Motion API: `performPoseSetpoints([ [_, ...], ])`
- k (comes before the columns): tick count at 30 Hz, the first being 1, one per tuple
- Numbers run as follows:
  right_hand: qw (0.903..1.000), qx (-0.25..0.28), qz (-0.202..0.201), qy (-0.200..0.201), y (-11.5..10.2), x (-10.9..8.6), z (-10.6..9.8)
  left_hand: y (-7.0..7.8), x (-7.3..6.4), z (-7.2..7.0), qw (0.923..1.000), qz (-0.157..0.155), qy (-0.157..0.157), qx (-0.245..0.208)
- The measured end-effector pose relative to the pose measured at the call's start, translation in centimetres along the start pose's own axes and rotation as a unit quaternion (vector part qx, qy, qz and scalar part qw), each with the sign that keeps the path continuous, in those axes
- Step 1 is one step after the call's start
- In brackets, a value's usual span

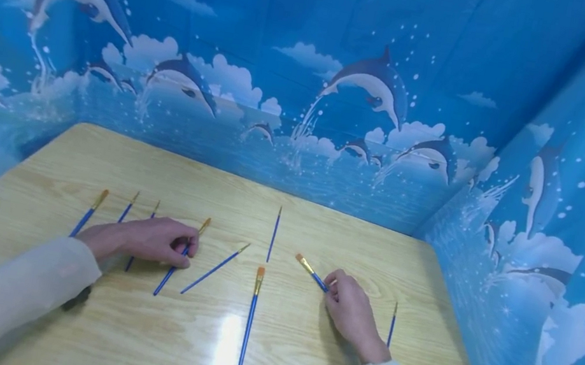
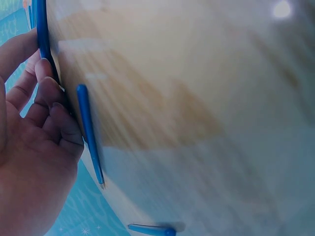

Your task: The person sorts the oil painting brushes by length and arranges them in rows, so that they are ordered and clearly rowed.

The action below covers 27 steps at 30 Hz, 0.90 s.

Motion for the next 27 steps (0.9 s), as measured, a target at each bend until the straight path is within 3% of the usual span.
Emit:
performPoseSetpoints([
  [9,0.9977,0.032,-0.035,0.048,0.0,-0.29,-0.64,0.12,0.02,0.12,0.9999,-0.01,0.0,0.004],
  [15,0.9979,0.052,-0.03,0.025,0.01,-0.4,-0.84,0.21,-0.06,0.18,1.0,-0.002,0.002,0.003],
  [27,0.9972,0.057,-0.036,0.034,-0.2,-0.71,-1.02,0.36,-0.21,0.06,1.0,-0.001,-0.001,-0.001],
])
Point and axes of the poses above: each hand's wrist, its own x-axis towards the middle knuckle, its own z-axis out of the palm, y = z × x, the point moved 1 cm from there along x, towards the middle knuckle, and after that the axes turned 13 degrees about -z, right-handed, at the moved point
